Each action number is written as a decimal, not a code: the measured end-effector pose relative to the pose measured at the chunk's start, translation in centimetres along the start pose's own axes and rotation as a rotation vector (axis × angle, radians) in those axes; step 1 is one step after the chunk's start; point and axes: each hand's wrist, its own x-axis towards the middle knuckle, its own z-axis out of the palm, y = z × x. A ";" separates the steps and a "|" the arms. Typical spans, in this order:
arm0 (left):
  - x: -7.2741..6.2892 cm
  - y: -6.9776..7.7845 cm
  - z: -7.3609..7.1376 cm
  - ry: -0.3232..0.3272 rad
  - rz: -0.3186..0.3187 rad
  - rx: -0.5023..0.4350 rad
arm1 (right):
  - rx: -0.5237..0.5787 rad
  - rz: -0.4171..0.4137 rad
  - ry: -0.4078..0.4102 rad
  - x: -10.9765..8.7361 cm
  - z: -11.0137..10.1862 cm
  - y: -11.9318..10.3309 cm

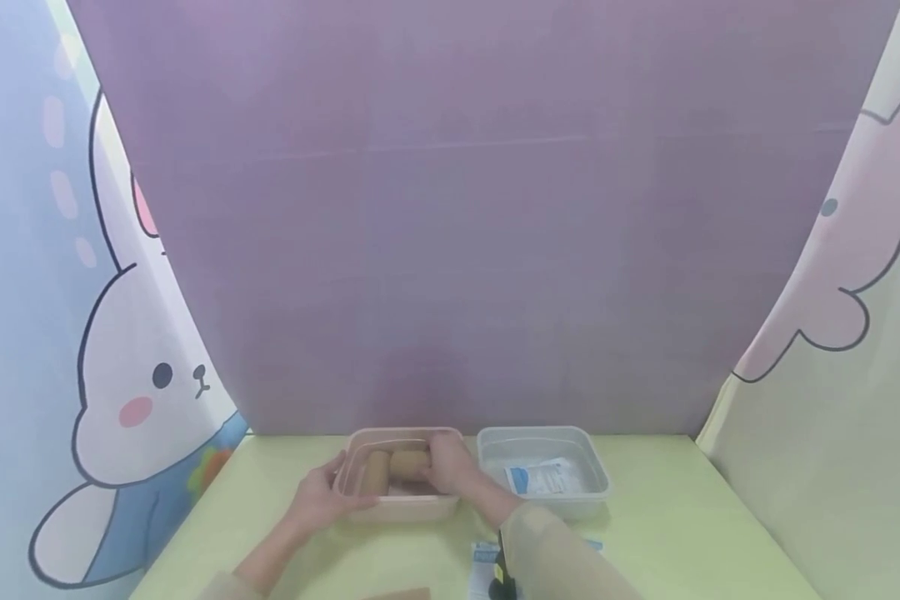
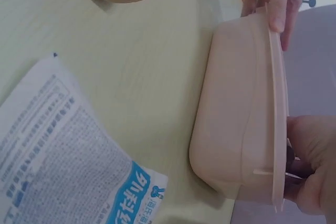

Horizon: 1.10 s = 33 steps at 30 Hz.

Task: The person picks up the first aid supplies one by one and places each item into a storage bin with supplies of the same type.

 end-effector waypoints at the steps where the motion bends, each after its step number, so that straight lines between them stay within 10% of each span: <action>1: 0.0 0.0 0.0 0.001 0.001 0.001 | -0.009 -0.008 0.000 0.0 0.0 0.0; 11: 0.0 0.2 0.5 -0.011 -0.002 -0.013 | 0.017 -0.069 0.034 -1.0 -1.0 -0.7; 25: 0.6 -0.4 0.2 0.007 -0.034 0.012 | 0.429 0.046 0.126 -3.8 -6.7 0.4; 33: 0.5 -0.3 0.3 -0.002 -0.046 0.011 | 0.550 -0.085 0.002 -7.5 -8.6 2.0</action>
